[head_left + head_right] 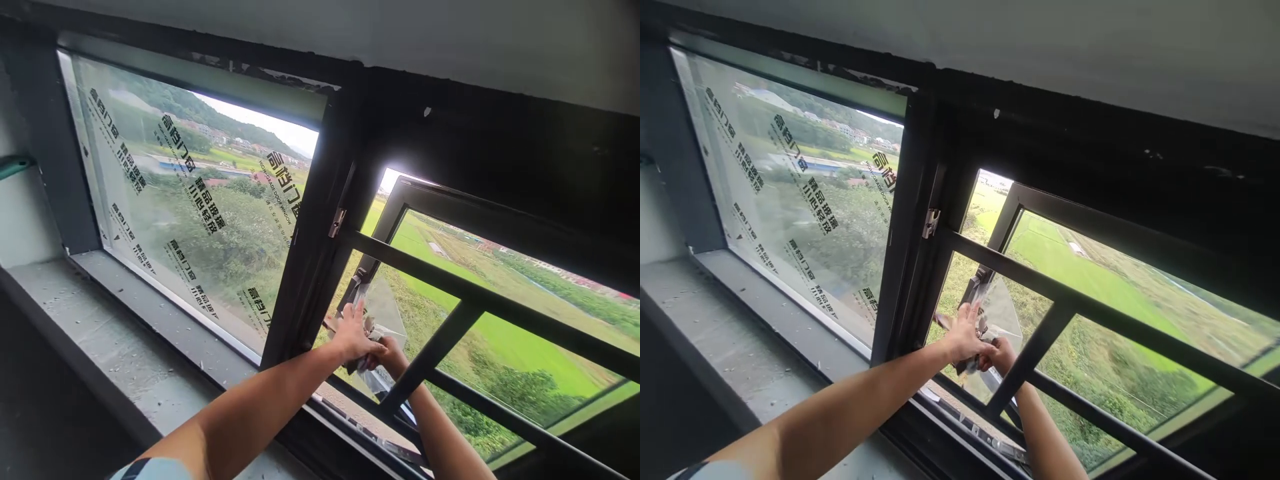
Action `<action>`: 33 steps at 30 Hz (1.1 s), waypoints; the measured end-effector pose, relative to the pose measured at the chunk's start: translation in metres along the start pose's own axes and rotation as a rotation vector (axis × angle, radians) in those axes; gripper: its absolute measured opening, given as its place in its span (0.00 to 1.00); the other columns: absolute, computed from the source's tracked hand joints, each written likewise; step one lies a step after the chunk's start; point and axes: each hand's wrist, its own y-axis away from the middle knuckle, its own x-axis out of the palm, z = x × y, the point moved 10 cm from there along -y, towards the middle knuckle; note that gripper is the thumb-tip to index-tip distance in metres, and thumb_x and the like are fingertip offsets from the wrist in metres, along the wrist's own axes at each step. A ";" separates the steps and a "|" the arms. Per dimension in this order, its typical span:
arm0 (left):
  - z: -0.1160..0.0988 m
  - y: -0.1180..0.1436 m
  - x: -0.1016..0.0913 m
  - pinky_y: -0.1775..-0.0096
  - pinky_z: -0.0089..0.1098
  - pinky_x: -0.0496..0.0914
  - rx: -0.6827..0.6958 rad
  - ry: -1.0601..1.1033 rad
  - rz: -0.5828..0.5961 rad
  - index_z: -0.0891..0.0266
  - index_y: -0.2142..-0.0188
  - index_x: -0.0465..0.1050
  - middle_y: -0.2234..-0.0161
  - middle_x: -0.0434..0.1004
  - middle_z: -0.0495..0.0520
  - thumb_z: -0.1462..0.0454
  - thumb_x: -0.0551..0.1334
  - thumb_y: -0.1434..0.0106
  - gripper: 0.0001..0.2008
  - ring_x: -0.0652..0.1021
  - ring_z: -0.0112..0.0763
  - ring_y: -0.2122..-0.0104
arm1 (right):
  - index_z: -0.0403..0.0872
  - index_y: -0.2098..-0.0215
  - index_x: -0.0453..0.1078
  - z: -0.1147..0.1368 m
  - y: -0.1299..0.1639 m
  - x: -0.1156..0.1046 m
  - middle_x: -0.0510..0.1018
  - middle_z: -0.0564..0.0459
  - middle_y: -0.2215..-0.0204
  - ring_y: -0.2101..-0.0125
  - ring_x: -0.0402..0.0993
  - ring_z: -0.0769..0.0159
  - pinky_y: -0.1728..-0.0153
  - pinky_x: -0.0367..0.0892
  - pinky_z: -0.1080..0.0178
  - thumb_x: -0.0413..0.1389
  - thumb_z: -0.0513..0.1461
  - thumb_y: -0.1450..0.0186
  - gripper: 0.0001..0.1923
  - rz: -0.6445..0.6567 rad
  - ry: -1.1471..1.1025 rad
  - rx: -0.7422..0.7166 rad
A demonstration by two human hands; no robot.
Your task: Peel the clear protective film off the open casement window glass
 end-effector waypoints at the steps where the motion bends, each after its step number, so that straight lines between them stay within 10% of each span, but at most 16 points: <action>1: 0.010 -0.006 0.010 0.50 0.43 0.62 -0.073 0.099 0.050 0.65 0.36 0.44 0.44 0.60 0.70 0.51 0.71 0.61 0.58 0.69 0.53 0.51 | 0.42 0.79 0.69 0.002 -0.001 0.003 0.70 0.51 0.87 0.86 0.66 0.69 0.83 0.65 0.65 0.53 0.54 0.47 0.22 0.008 -0.039 0.006; 3: 0.016 -0.013 0.026 0.63 0.37 0.68 -0.118 0.196 0.169 0.69 0.38 0.48 0.62 0.74 0.63 0.44 0.63 0.52 0.50 0.75 0.42 0.67 | 0.41 0.77 0.70 0.007 0.002 0.011 0.72 0.51 0.86 0.86 0.67 0.69 0.84 0.64 0.67 0.55 0.54 0.49 0.22 0.059 -0.120 0.029; 6: 0.005 -0.018 0.033 0.73 0.32 0.65 -0.044 0.075 0.304 0.67 0.55 0.72 0.82 0.68 0.51 0.45 0.62 0.50 0.32 0.71 0.35 0.79 | 0.41 0.75 0.71 0.018 0.014 0.027 0.72 0.51 0.85 0.86 0.68 0.67 0.86 0.62 0.67 0.60 0.50 0.52 0.19 0.147 -0.245 0.041; 12: -0.015 0.002 0.009 0.63 0.36 0.65 0.154 -0.247 0.185 0.60 0.82 0.73 0.83 0.66 0.52 0.61 0.62 0.49 0.08 0.74 0.40 0.71 | 0.43 0.69 0.73 0.032 0.042 0.047 0.77 0.49 0.72 0.74 0.75 0.63 0.76 0.68 0.65 0.60 0.51 0.48 0.19 0.349 -0.338 0.169; 15: -0.008 0.038 0.003 0.63 0.39 0.66 0.184 -0.355 0.195 0.63 0.81 0.73 0.79 0.71 0.58 0.65 0.62 0.51 0.05 0.75 0.44 0.70 | 0.45 0.71 0.74 0.023 0.063 0.001 0.76 0.48 0.74 0.71 0.74 0.60 0.70 0.70 0.60 0.59 0.50 0.46 0.16 0.030 -0.345 0.144; 19: 0.006 0.093 -0.006 0.71 0.36 0.67 0.319 -0.568 0.263 0.64 0.75 0.75 0.75 0.76 0.64 0.65 0.58 0.48 0.07 0.76 0.45 0.72 | 0.48 0.66 0.72 -0.009 0.167 -0.072 0.77 0.48 0.73 0.74 0.73 0.58 0.73 0.70 0.56 0.59 0.51 0.47 0.18 -0.841 -0.331 0.014; 23: 0.018 0.123 -0.027 0.73 0.31 0.66 0.486 -0.663 0.222 0.62 0.72 0.74 0.73 0.77 0.59 0.63 0.57 0.44 0.08 0.76 0.39 0.72 | 0.50 0.59 0.71 0.019 0.230 -0.044 0.77 0.49 0.66 0.72 0.74 0.57 0.71 0.70 0.54 0.56 0.49 0.42 0.17 -0.996 0.189 -0.087; 28: 0.027 0.135 -0.034 0.71 0.31 0.67 0.606 -0.685 0.171 0.61 0.72 0.74 0.73 0.77 0.57 0.61 0.57 0.42 0.09 0.76 0.38 0.69 | 0.52 0.60 0.72 0.153 0.167 0.013 0.78 0.52 0.65 0.67 0.75 0.61 0.67 0.67 0.60 0.52 0.45 0.37 0.11 -0.816 0.690 -0.489; 33: 0.033 0.146 -0.020 0.67 0.35 0.71 0.518 -0.717 0.186 0.65 0.69 0.75 0.71 0.77 0.62 0.61 0.56 0.43 0.11 0.75 0.46 0.61 | 0.47 0.77 0.65 0.203 0.039 0.019 0.69 0.55 0.83 0.80 0.63 0.69 0.75 0.55 0.65 0.44 0.51 0.35 0.21 -0.533 0.786 -0.175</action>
